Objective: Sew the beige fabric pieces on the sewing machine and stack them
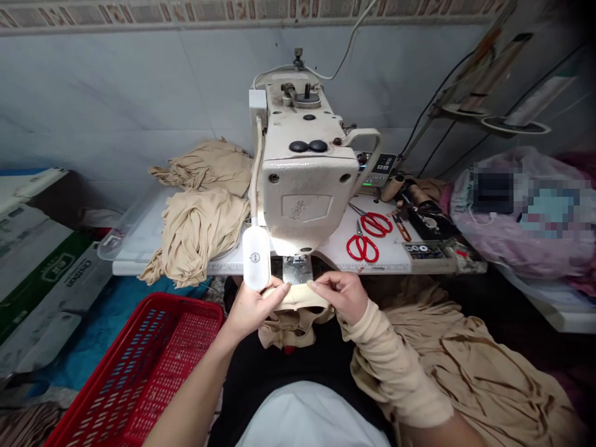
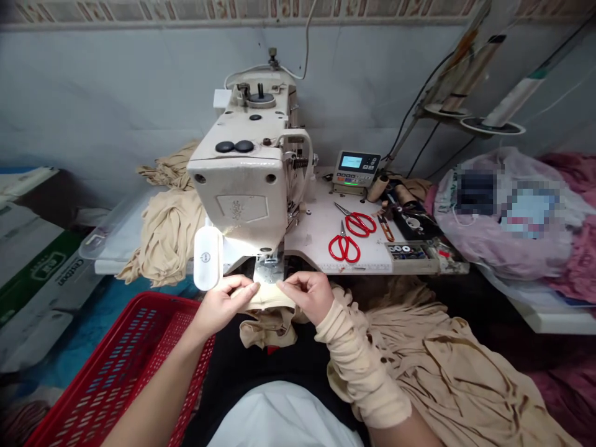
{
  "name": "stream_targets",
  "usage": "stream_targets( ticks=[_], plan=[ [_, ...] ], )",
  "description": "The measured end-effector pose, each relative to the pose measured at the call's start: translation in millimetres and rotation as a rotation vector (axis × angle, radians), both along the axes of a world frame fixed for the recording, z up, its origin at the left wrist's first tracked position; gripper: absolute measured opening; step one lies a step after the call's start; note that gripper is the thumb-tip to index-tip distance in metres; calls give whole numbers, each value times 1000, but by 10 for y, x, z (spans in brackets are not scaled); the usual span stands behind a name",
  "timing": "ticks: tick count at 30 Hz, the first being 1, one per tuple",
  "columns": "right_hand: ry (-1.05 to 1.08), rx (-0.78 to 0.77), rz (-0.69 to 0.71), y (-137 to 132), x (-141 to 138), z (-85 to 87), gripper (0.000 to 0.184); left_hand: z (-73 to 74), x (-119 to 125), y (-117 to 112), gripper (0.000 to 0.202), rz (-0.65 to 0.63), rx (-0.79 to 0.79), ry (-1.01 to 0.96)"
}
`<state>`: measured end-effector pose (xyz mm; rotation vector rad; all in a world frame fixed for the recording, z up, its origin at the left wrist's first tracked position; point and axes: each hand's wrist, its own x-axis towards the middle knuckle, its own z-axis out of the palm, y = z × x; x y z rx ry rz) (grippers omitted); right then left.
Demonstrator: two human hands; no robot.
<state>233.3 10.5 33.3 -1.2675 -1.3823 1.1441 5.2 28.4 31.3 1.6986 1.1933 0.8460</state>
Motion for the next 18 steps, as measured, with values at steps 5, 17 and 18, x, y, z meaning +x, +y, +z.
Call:
stream_targets(
  ticks=[5, 17, 18],
  plan=[
    [111, -96, -53, 146, 49, -157, 39, 28, 85, 145, 27, 121, -87, -103],
    [247, -127, -163, 393, 226, -337, 40, 103, 374, 412, 39, 91, -89, -253],
    [253, -125, -164, 396, 228, -338, 40, 108, 376, 421, 41, 101, -93, -254]
  ],
)
